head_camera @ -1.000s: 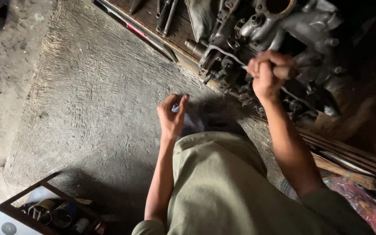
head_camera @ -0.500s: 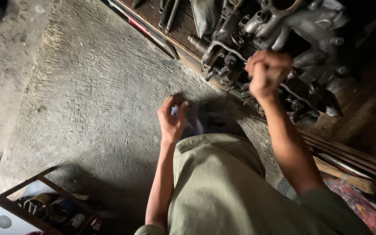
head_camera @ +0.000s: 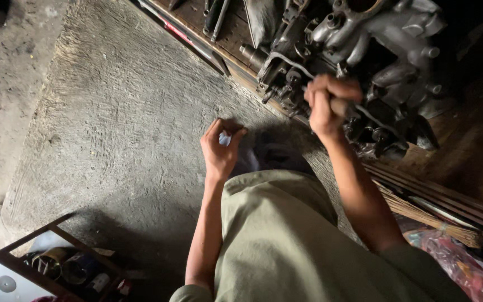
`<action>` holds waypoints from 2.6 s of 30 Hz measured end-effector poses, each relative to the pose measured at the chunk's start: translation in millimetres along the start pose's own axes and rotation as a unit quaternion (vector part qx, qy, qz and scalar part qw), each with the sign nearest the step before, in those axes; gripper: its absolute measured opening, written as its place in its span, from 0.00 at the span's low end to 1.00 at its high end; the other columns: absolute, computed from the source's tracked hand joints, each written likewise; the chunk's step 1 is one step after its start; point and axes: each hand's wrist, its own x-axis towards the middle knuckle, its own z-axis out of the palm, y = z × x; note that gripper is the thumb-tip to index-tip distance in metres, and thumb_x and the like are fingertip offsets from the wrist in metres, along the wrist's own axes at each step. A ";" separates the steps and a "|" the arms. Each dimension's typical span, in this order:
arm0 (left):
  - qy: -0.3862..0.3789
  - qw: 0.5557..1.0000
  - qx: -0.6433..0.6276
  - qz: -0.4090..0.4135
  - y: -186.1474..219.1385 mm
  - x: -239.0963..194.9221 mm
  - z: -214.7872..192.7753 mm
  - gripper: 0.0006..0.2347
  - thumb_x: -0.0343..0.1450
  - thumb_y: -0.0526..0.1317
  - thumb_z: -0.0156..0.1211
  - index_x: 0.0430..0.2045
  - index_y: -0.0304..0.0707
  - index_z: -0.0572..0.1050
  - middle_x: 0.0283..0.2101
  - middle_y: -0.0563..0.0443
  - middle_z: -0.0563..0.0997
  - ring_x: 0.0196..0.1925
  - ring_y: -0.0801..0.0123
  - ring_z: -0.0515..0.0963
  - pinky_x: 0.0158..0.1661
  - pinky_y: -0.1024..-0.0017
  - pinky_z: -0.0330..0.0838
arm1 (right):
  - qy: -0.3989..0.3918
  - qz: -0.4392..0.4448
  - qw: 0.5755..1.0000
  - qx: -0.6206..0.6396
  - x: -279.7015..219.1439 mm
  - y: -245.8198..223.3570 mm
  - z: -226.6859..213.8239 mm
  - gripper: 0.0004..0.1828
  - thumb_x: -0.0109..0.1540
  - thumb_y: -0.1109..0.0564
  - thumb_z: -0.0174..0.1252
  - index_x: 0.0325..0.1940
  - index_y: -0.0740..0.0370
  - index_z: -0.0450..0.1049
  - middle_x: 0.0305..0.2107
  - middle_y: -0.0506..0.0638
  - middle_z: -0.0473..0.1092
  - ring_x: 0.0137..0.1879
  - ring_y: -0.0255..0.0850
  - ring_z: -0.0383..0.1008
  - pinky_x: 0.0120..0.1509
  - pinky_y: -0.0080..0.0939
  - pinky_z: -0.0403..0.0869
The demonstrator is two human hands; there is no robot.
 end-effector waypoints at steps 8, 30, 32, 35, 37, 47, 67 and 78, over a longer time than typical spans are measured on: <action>-0.022 0.999 -0.040 -0.024 -3.3 8.7 10.1 0.06 0.71 0.33 0.68 0.27 0.30 0.76 0.28 0.48 0.78 0.29 0.71 0.74 0.33 0.72 0.68 | 0.053 0.098 0.977 0.180 -28.9 -6.8 -19.1 0.12 0.59 0.71 0.37 0.24 0.62 0.60 0.19 0.49 0.57 0.17 0.33 0.47 0.22 0.39 0.56; -0.056 0.997 -0.020 -0.039 7.1 5.2 13.9 0.08 0.72 0.37 0.65 0.26 0.30 0.76 0.26 0.46 0.76 0.28 0.69 0.74 0.34 0.71 0.69 | -0.148 -0.154 0.972 0.097 -60.1 -0.7 -20.8 0.08 0.55 0.62 0.51 0.22 0.56 0.63 0.17 0.43 0.62 0.20 0.34 0.57 0.25 0.37 0.61; -0.054 0.997 -0.015 -0.046 8.6 3.7 9.6 0.08 0.72 0.36 0.65 0.26 0.30 0.76 0.26 0.46 0.76 0.28 0.68 0.73 0.33 0.71 0.68 | -0.262 -0.318 0.910 -0.052 -64.3 -4.7 -5.2 0.07 0.53 0.61 0.54 0.19 0.55 0.67 0.16 0.42 0.65 0.20 0.34 0.62 0.22 0.37 0.63; -0.042 0.996 -0.041 -0.063 4.7 -0.7 8.1 0.07 0.73 0.35 0.64 0.28 0.29 0.76 0.26 0.45 0.76 0.28 0.69 0.72 0.32 0.71 0.66 | -0.320 -0.307 0.888 -0.120 -59.3 -23.9 -0.2 0.05 0.51 0.62 0.58 0.22 0.59 0.69 0.18 0.45 0.64 0.23 0.38 0.66 0.26 0.40 0.66; -0.033 0.996 -0.047 -0.063 -0.6 -9.5 5.3 0.06 0.73 0.35 0.64 0.30 0.29 0.76 0.27 0.46 0.77 0.29 0.70 0.72 0.33 0.71 0.67 | -0.334 -0.277 0.897 -0.088 -48.7 -31.1 -6.6 0.04 0.51 0.65 0.57 0.23 0.61 0.69 0.19 0.46 0.63 0.24 0.39 0.66 0.27 0.41 0.65; 0.012 0.997 -0.067 -0.040 -15.1 -27.7 7.1 0.05 0.74 0.34 0.63 0.32 0.29 0.77 0.28 0.49 0.79 0.32 0.74 0.73 0.36 0.73 0.69 | -0.371 -0.214 0.897 -0.113 -68.2 -5.3 18.7 0.06 0.49 0.65 0.61 0.24 0.61 0.69 0.19 0.48 0.65 0.25 0.40 0.69 0.28 0.42 0.69; -0.046 0.997 -0.046 -0.034 -9.1 -16.5 -36.9 0.07 0.74 0.36 0.61 0.30 0.30 0.79 0.29 0.47 0.82 0.31 0.71 0.80 0.35 0.71 0.73 | -0.285 -0.241 0.923 -0.088 -73.6 -5.9 22.2 0.05 0.52 0.68 0.58 0.23 0.63 0.71 0.19 0.51 0.69 0.24 0.41 0.71 0.27 0.41 0.70; -0.064 0.997 -0.006 -0.042 -32.4 -32.1 -55.2 0.13 0.74 0.36 0.64 0.23 0.25 0.70 0.24 0.41 0.72 0.25 0.65 0.67 0.31 0.68 0.67 | -0.166 -0.284 0.943 -0.043 -52.3 5.0 53.0 0.09 0.47 0.71 0.49 0.18 0.58 0.65 0.13 0.47 0.63 0.19 0.38 0.63 0.21 0.39 0.64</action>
